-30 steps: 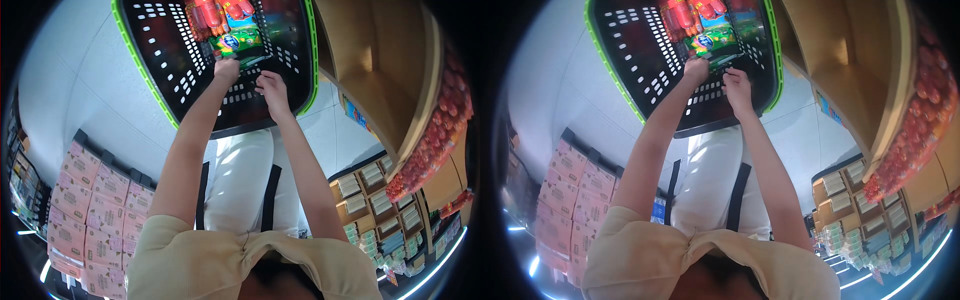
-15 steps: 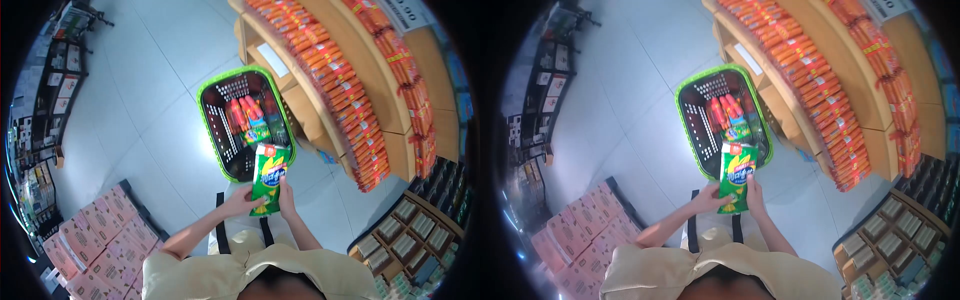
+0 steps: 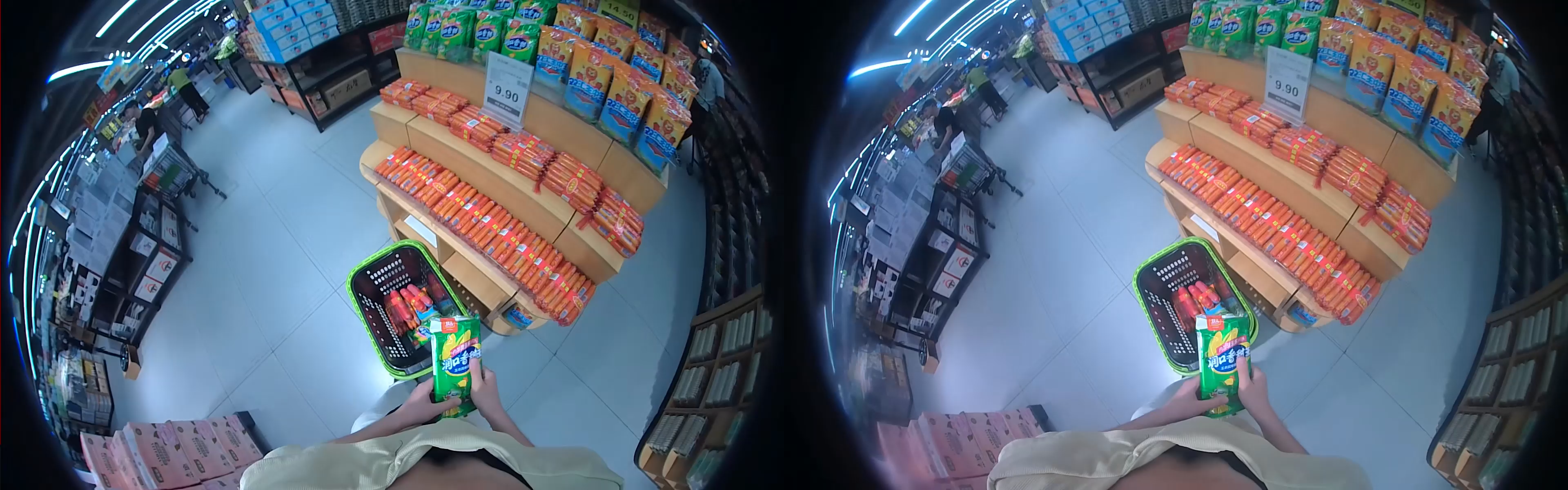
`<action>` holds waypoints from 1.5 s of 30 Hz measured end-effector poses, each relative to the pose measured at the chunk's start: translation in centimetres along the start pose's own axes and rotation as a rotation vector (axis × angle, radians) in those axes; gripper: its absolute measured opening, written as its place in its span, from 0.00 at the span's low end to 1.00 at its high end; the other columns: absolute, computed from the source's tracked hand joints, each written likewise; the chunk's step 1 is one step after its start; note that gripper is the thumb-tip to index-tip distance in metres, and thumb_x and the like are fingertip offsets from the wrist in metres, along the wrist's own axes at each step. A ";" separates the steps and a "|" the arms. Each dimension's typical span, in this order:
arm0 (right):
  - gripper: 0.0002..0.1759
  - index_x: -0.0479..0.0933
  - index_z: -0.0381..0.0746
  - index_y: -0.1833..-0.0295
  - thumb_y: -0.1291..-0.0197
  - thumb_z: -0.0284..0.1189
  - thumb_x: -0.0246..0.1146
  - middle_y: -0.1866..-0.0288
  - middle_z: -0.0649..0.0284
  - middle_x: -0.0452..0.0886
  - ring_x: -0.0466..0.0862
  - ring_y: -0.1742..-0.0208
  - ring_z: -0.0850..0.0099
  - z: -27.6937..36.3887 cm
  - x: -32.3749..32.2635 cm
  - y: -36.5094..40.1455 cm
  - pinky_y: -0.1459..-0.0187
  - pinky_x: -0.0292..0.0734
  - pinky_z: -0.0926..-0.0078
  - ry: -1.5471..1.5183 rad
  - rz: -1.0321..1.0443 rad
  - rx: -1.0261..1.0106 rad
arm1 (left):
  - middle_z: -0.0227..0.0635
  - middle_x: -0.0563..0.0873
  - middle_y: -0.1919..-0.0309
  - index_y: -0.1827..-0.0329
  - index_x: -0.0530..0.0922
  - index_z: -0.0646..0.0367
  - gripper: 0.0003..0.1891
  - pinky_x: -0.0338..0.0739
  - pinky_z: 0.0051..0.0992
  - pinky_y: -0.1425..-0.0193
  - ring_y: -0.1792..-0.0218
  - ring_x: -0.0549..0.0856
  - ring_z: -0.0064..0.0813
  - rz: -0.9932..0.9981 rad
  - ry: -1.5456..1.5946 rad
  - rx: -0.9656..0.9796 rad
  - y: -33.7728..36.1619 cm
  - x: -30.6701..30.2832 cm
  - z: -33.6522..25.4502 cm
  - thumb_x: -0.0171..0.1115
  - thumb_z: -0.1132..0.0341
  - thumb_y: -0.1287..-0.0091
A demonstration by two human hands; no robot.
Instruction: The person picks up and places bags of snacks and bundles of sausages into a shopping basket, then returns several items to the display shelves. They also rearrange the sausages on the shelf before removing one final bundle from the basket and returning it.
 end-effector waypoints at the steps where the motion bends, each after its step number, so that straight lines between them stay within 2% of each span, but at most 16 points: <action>1: 0.25 0.76 0.30 0.59 0.32 0.44 0.50 0.65 0.60 0.81 0.77 0.61 0.76 0.9 0.5 0.5 0.57 0.72 0.77 -0.015 -0.006 -0.091 | 0.36 0.80 0.54 0.43 0.70 0.63 0.25 0.74 0.24 0.49 0.54 0.79 0.23 -0.001 -0.019 0.037 0.6 -0.3 -0.9 0.67 0.64 0.42; 5: 0.19 0.74 0.31 0.55 0.31 0.38 0.50 0.61 0.62 0.80 0.77 0.60 0.78 5.4 3.2 3.3 0.57 0.72 0.78 -0.115 -0.025 -0.257 | 0.36 0.80 0.52 0.43 0.70 0.65 0.25 0.74 0.23 0.48 0.54 0.78 0.20 0.022 -0.033 0.171 3.1 -2.7 -2.4 0.66 0.66 0.41; 7: 0.15 0.72 0.32 0.53 0.31 0.34 0.50 0.60 0.63 0.79 0.76 0.59 0.79 6.9 5.0 4.7 0.57 0.72 0.79 -0.157 0.053 -0.427 | 0.36 0.81 0.54 0.44 0.71 0.65 0.23 0.74 0.24 0.48 0.55 0.78 0.19 0.040 0.066 0.439 4.5 -4.3 -2.1 0.66 0.67 0.41; 9: 0.14 0.72 0.32 0.53 0.32 0.33 0.51 0.61 0.64 0.79 0.76 0.60 0.80 6.5 6.4 4.6 0.57 0.72 0.79 -0.183 0.061 -0.432 | 0.35 0.82 0.57 0.45 0.72 0.65 0.21 0.75 0.23 0.50 0.57 0.78 0.18 0.019 -0.035 0.382 5.6 -6.2 -1.7 0.65 0.69 0.40; 11: 0.14 0.72 0.32 0.53 0.32 0.34 0.51 0.60 0.65 0.79 0.76 0.60 0.80 6.3 8.8 4.3 0.58 0.72 0.80 -0.140 0.094 -0.455 | 0.33 0.82 0.60 0.47 0.73 0.65 0.19 0.75 0.21 0.54 0.60 0.78 0.17 -0.029 -0.063 0.542 7.0 -8.1 -1.7 0.65 0.70 0.40; 17: 0.14 0.76 0.34 0.53 0.37 0.34 0.59 0.60 0.66 0.81 0.77 0.59 0.81 4.5 22.2 4.7 0.57 0.73 0.79 -0.165 0.084 -0.243 | 0.32 0.82 0.59 0.49 0.75 0.65 0.18 0.75 0.19 0.58 0.61 0.78 0.15 -0.093 0.144 0.389 12.3 -18.8 2.8 0.65 0.66 0.39; 19: 0.15 0.76 0.33 0.53 0.41 0.31 0.63 0.60 0.65 0.81 0.78 0.59 0.79 5.1 25.5 5.4 0.56 0.73 0.78 -0.121 0.164 -0.388 | 0.33 0.82 0.57 0.45 0.73 0.64 0.20 0.74 0.22 0.53 0.58 0.78 0.16 0.100 0.019 0.199 14.4 -22.6 2.9 0.64 0.67 0.38; 21: 0.16 0.75 0.33 0.53 0.44 0.31 0.65 0.60 0.63 0.81 0.79 0.60 0.78 6.3 27.3 6.3 0.56 0.74 0.78 -0.014 0.207 -0.481 | 0.31 0.83 0.59 0.46 0.73 0.63 0.20 0.76 0.23 0.55 0.60 0.79 0.16 0.127 -0.108 0.209 15.3 -24.5 3.5 0.65 0.67 0.40; 23: 0.17 0.75 0.32 0.53 0.46 0.30 0.67 0.61 0.61 0.82 0.80 0.61 0.77 7.9 28.8 7.1 0.57 0.75 0.77 0.086 0.254 -0.576 | 0.31 0.82 0.59 0.47 0.73 0.62 0.20 0.77 0.24 0.55 0.60 0.80 0.19 0.138 -0.122 0.499 15.8 -25.2 3.0 0.67 0.68 0.41; 24: 0.19 0.75 0.32 0.53 0.48 0.29 0.68 0.61 0.60 0.82 0.81 0.62 0.76 8.8 29.2 7.5 0.58 0.76 0.76 0.213 0.281 -0.622 | 0.32 0.81 0.56 0.46 0.72 0.62 0.22 0.76 0.26 0.52 0.56 0.79 0.22 0.265 -0.043 0.387 16.1 -25.6 2.5 0.67 0.69 0.42; 28: 0.19 0.75 0.30 0.53 0.49 0.29 0.68 0.62 0.58 0.83 0.83 0.62 0.75 10.4 30.1 5.2 0.59 0.77 0.74 0.352 0.326 -0.645 | 0.34 0.79 0.52 0.42 0.69 0.61 0.24 0.75 0.26 0.49 0.51 0.78 0.24 0.077 0.025 0.557 14.0 -26.8 1.9 0.65 0.72 0.43; 32: 0.17 0.75 0.30 0.55 0.47 0.29 0.67 0.63 0.58 0.83 0.82 0.62 0.75 11.2 31.8 0.1 0.58 0.76 0.77 0.183 0.325 -0.575 | 0.32 0.81 0.57 0.47 0.73 0.60 0.20 0.75 0.24 0.52 0.57 0.78 0.22 0.053 0.050 0.411 10.6 -29.9 1.2 0.66 0.70 0.43; 35: 0.17 0.75 0.30 0.53 0.45 0.29 0.66 0.63 0.60 0.82 0.80 0.61 0.78 11.4 34.0 -5.5 0.57 0.74 0.80 0.237 0.307 -0.697 | 0.31 0.81 0.58 0.48 0.73 0.60 0.20 0.75 0.24 0.54 0.59 0.79 0.21 -0.010 -0.040 0.514 7.8 -33.7 -1.1 0.65 0.71 0.43; 39: 0.19 0.74 0.31 0.51 0.45 0.30 0.67 0.61 0.61 0.82 0.79 0.59 0.81 16.3 36.8 -9.3 0.56 0.75 0.79 0.192 0.394 -0.527 | 0.32 0.81 0.59 0.47 0.73 0.61 0.20 0.76 0.24 0.55 0.59 0.79 0.20 -0.066 -0.062 0.522 5.3 -38.6 -4.4 0.66 0.72 0.44; 43: 0.24 0.74 0.32 0.51 0.48 0.37 0.68 0.62 0.55 0.83 0.84 0.61 0.71 19.7 38.6 -15.1 0.58 0.78 0.73 0.318 0.456 -0.594 | 0.34 0.79 0.54 0.44 0.69 0.62 0.24 0.75 0.26 0.49 0.53 0.79 0.23 0.083 -0.109 0.383 1.9 -42.8 -8.4 0.65 0.74 0.44; 45: 0.25 0.75 0.33 0.51 0.50 0.39 0.69 0.64 0.53 0.83 0.85 0.63 0.67 20.8 39.1 -16.8 0.60 0.79 0.71 0.346 0.437 -0.616 | 0.34 0.79 0.54 0.44 0.70 0.61 0.24 0.75 0.26 0.49 0.52 0.79 0.24 -0.006 -0.041 0.443 0.6 -43.9 -9.6 0.66 0.74 0.44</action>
Point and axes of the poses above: each hand's wrist, its own y-axis away from the middle knuckle, its own x-axis out of the palm, z = x × y, the point moved 2 cm from there along -y, towards the middle knuckle
